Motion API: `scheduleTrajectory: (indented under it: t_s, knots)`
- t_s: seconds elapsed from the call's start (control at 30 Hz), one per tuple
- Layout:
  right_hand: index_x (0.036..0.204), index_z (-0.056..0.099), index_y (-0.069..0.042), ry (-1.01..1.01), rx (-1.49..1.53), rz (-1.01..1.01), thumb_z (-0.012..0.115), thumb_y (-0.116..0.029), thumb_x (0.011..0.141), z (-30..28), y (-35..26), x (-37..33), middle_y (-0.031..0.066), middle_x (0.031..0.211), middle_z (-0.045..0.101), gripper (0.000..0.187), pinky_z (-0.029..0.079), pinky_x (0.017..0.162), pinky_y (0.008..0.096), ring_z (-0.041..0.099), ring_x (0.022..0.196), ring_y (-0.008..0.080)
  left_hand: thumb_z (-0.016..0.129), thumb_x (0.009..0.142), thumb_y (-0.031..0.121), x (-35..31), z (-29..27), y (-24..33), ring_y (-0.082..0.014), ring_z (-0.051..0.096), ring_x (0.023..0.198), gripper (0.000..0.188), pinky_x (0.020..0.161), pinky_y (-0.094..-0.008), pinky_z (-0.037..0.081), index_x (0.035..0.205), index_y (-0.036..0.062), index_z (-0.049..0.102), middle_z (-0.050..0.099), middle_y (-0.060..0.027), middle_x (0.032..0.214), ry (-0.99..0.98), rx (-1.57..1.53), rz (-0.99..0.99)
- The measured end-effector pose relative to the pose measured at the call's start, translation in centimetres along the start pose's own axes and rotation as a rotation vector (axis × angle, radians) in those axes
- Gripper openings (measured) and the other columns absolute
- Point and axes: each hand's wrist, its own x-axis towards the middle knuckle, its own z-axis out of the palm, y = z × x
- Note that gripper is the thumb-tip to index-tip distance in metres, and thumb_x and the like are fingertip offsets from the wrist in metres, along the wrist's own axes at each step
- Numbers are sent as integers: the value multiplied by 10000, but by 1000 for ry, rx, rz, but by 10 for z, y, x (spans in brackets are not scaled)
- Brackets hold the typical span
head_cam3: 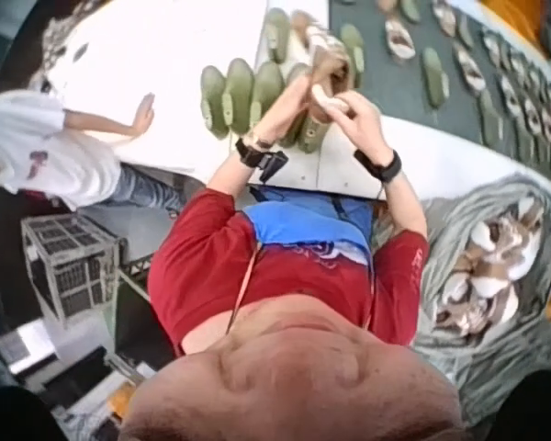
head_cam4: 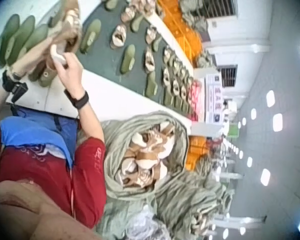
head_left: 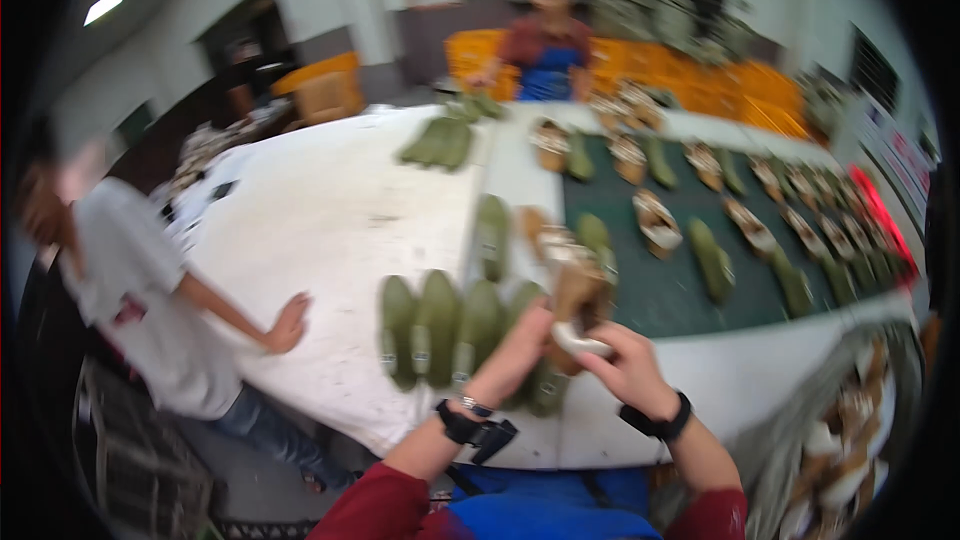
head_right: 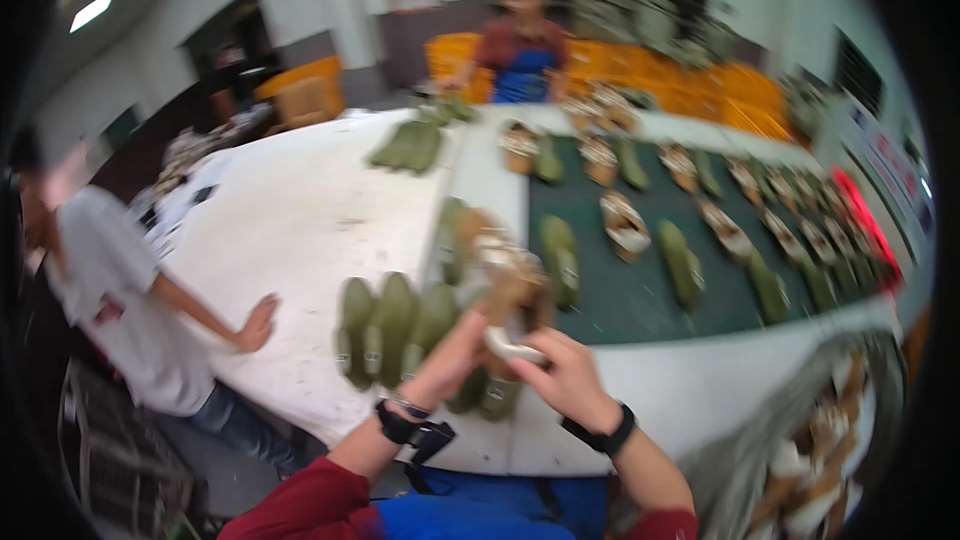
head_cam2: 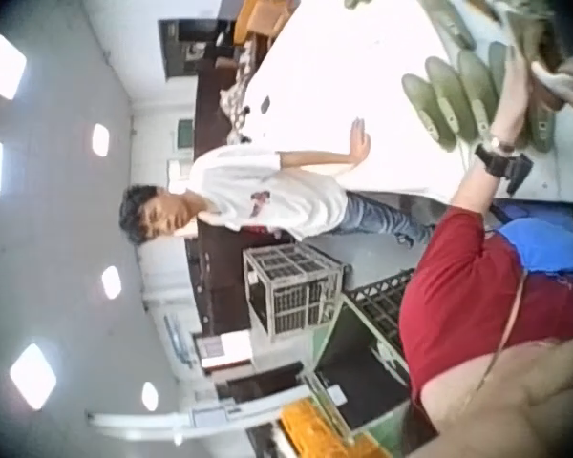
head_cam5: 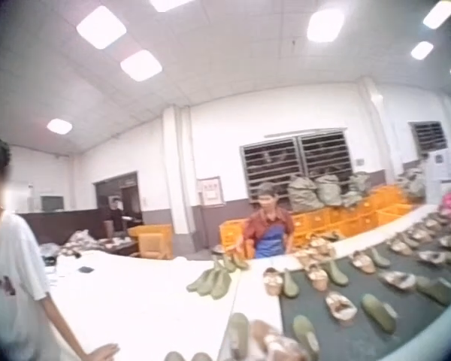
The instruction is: Organizing finished shoe uppers onto shoe lasts on a production line workbench.
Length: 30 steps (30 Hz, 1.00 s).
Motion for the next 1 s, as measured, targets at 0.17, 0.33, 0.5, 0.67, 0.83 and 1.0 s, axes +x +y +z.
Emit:
scheduleTrajectory:
  t_s: [0.17, 0.33, 0.5, 0.67, 0.83, 1.0]
  knots:
    - [847, 597, -24, 75, -331, -35, 719, -156, 724, 16, 7, 21, 105, 753, 585, 218, 478, 539, 317, 602, 650, 248, 576, 802, 551, -23, -39, -23, -421, 353, 1234, 710, 1002, -491, 315, 1308, 71, 442, 429, -221, 1296, 139, 1601, 344]
    - [959, 501, -78, -77, -584, -35, 715, -288, 718, 55, 49, 34, 139, 825, 568, 385, 481, 565, 419, 607, 678, 341, 619, 735, 596, -26, -57, -62, -416, 361, 1225, 740, 983, -512, 320, 1260, 90, 492, 404, -245, 1298, 182, 1492, 358]
    - [944, 489, -73, -101, -670, 87, 698, -272, 737, 66, 60, 45, 146, 853, 561, 355, 492, 575, 416, 615, 687, 328, 621, 741, 581, -20, -45, -62, -391, 380, 1215, 712, 982, -506, 323, 1218, 62, 520, 411, -226, 1300, 282, 1574, 522]
    - [942, 489, -81, -34, -811, 58, 665, -226, 758, 87, 80, 43, 133, 892, 490, 293, 500, 567, 387, 589, 738, 306, 602, 766, 545, -16, -27, -64, -366, 391, 1207, 634, 971, -504, 332, 1168, 59, 544, 496, -148, 1224, 160, 1611, 534]
    - [916, 489, -89, -38, -784, -6, 652, -187, 752, 99, 87, 44, 114, 901, 489, 252, 504, 577, 388, 571, 766, 294, 604, 770, 496, -17, -29, -60, -353, 426, 1165, 554, 951, -479, 350, 1108, 58, 578, 538, -134, 1142, 175, 1609, 532]
    - [908, 501, -89, -31, -747, 24, 662, -160, 736, 103, 87, 44, 114, 918, 497, 245, 492, 590, 415, 564, 791, 310, 610, 765, 476, -18, -28, -58, -349, 435, 1154, 542, 950, -466, 350, 1096, 48, 580, 552, -125, 1108, 178, 1597, 516]
